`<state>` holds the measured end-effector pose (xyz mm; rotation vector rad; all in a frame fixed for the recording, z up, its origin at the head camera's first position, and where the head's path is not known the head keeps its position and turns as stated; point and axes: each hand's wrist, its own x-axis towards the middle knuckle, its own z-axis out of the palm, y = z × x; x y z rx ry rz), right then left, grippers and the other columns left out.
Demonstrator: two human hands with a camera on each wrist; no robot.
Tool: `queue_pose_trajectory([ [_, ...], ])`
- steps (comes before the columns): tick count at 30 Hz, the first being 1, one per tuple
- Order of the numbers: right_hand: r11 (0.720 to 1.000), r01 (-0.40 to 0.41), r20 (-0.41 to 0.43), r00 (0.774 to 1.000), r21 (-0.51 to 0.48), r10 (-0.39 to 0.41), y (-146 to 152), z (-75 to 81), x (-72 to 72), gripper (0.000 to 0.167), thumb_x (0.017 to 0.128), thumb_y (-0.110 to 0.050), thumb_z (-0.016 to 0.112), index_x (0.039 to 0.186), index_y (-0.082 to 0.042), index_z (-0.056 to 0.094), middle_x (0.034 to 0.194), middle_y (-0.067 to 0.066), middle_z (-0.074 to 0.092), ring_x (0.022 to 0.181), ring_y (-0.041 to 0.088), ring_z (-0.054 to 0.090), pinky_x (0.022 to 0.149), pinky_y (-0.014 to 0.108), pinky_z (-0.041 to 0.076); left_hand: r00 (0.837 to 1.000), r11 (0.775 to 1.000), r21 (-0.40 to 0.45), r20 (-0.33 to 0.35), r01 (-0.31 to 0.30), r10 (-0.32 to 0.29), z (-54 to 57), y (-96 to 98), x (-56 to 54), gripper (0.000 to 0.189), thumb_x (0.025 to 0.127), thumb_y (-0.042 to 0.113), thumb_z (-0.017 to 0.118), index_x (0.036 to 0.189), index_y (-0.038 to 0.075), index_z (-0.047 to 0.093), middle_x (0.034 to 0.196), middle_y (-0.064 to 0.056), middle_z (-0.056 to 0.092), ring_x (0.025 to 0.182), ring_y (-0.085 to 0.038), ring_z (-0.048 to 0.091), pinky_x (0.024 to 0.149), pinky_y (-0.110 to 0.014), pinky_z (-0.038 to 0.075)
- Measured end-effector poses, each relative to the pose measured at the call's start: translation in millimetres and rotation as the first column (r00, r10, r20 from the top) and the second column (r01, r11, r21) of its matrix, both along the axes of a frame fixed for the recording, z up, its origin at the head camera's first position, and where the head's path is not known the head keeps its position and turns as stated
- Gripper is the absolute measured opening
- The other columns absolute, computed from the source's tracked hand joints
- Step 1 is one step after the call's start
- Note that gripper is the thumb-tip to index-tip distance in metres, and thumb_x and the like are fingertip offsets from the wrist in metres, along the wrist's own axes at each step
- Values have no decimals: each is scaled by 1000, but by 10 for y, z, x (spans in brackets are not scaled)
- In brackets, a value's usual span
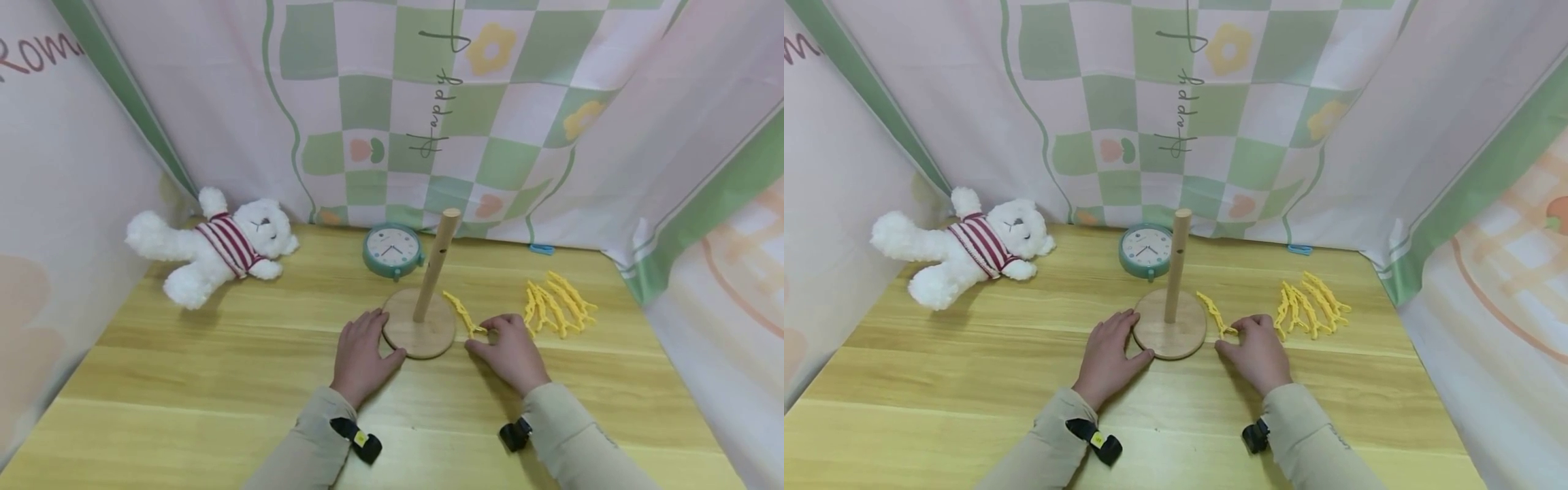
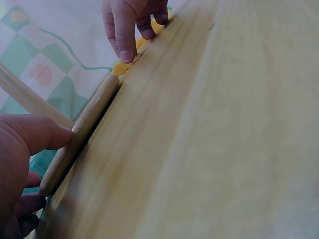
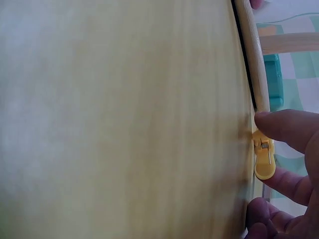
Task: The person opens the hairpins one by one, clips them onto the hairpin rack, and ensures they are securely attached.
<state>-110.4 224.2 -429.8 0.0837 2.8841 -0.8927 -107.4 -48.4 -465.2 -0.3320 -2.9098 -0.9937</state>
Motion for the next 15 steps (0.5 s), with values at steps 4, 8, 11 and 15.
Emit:
queue_pose_trajectory([
  [4, 1000, -1, -5, 1000, 4, 1, -1, 3, 6, 56, 91, -37, 71, 128, 4, 60, 138, 32, 40, 122, 50, 49, 100, 64, 41, 1000, 1000, -2, 6, -1, 1, 5, 2, -3, 73, 88, 46, 71, 146, 8, 51, 153, -11, 46, 143, -32, 38, 119, -55, 20],
  [8, 1000, -9, -18, 1000, 6, 9, -16, 3, 4, 55, 91, -31, 70, 130, 7, 59, 137, 33, 41, 121, 51, 49, 101, 64, 41, 1000, 1000, -9, 7, -30, 30, 10, 6, -14, 74, 89, 51, 70, 146, 9, 50, 152, -10, 47, 142, -31, 40, 119, -54, 21],
  [11, 1000, -10, -42, 999, 12, 10, -16, -10, 3, 53, 90, -29, 71, 127, 8, 60, 135, 34, 43, 120, 51, 50, 101, 62, 42, 999, 999, -15, 8, -51, 51, 8, 19, -35, 78, 88, 56, 69, 148, 10, 48, 151, -10, 48, 141, -31, 41, 119, -52, 22],
  [15, 1000, -9, -67, 998, 8, 9, 14, -37, 2, 50, 89, -26, 72, 123, 9, 62, 132, 34, 46, 119, 50, 51, 101, 61, 42, 998, 998, -18, 19, -59, 60, 3, 33, -57, 84, 86, 58, 71, 150, 10, 45, 153, -9, 46, 143, -30, 39, 120, -53, 19],
])
